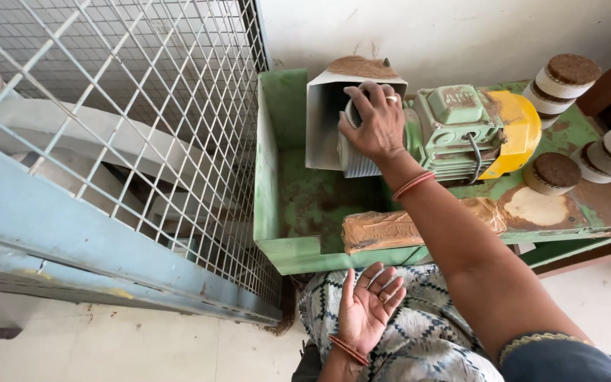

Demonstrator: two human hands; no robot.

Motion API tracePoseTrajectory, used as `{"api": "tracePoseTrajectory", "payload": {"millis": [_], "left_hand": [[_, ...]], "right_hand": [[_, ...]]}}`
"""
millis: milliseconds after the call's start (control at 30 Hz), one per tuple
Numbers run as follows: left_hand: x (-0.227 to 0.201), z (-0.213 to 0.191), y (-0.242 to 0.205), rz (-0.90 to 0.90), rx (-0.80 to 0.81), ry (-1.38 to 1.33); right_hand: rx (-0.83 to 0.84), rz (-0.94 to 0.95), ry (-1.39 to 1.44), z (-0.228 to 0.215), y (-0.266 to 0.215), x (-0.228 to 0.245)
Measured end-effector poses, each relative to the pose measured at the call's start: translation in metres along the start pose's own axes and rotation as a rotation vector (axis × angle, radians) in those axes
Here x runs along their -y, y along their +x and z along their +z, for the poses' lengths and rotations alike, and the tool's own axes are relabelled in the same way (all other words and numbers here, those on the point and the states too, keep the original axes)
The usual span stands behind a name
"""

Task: The person repeatedly picks up small, round, brown discs from a stack and feeds them into a green electric grinder. After each disc is processed, the person places the resulting powder into a small white container and stacks it on the table.

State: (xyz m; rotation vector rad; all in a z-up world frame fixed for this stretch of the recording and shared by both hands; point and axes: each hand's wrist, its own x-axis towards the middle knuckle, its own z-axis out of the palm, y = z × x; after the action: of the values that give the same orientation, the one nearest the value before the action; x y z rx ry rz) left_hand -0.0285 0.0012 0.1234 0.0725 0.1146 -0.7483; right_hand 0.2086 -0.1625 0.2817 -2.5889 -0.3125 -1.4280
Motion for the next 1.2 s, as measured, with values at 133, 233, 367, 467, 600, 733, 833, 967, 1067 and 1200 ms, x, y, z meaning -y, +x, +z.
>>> {"api": "tracePoseTrajectory", "payload": {"millis": [133,233,367,467,600,733,833,967,1067,1200], "left_hand": [[-0.002,-0.004,0.002,0.015,0.004,-0.016],[0.001,-0.004,0.003,-0.005,-0.025,-0.057],[0.007,-0.005,0.002,-0.041,-0.055,-0.048],[0.008,-0.006,0.003,-0.038,-0.035,-0.031],[0.003,-0.004,0.002,-0.009,-0.028,-0.004],[0.000,-0.003,0.001,0.017,-0.007,-0.015],[0.001,-0.003,0.002,-0.003,-0.030,-0.046],[0.008,-0.006,0.003,-0.045,-0.067,-0.035],[0.008,-0.009,0.003,-0.044,-0.065,-0.023],[0.002,-0.007,0.003,0.000,-0.010,-0.011]], "right_hand": [[-0.022,0.023,0.038,-0.009,-0.013,0.020],[0.007,-0.019,0.049,-0.030,-0.041,0.034],[0.080,-0.086,0.014,-0.039,-0.057,0.028],[0.063,-0.083,-0.033,-0.024,-0.033,0.009],[0.036,0.004,-0.137,0.001,-0.001,-0.018],[0.069,0.024,-0.172,-0.017,-0.014,-0.013],[0.089,0.020,-0.156,-0.043,-0.041,0.004],[0.143,-0.068,-0.118,-0.052,-0.068,0.020],[0.129,-0.117,-0.079,-0.040,-0.053,0.020],[0.043,-0.046,-0.108,-0.009,-0.006,-0.003]]}}
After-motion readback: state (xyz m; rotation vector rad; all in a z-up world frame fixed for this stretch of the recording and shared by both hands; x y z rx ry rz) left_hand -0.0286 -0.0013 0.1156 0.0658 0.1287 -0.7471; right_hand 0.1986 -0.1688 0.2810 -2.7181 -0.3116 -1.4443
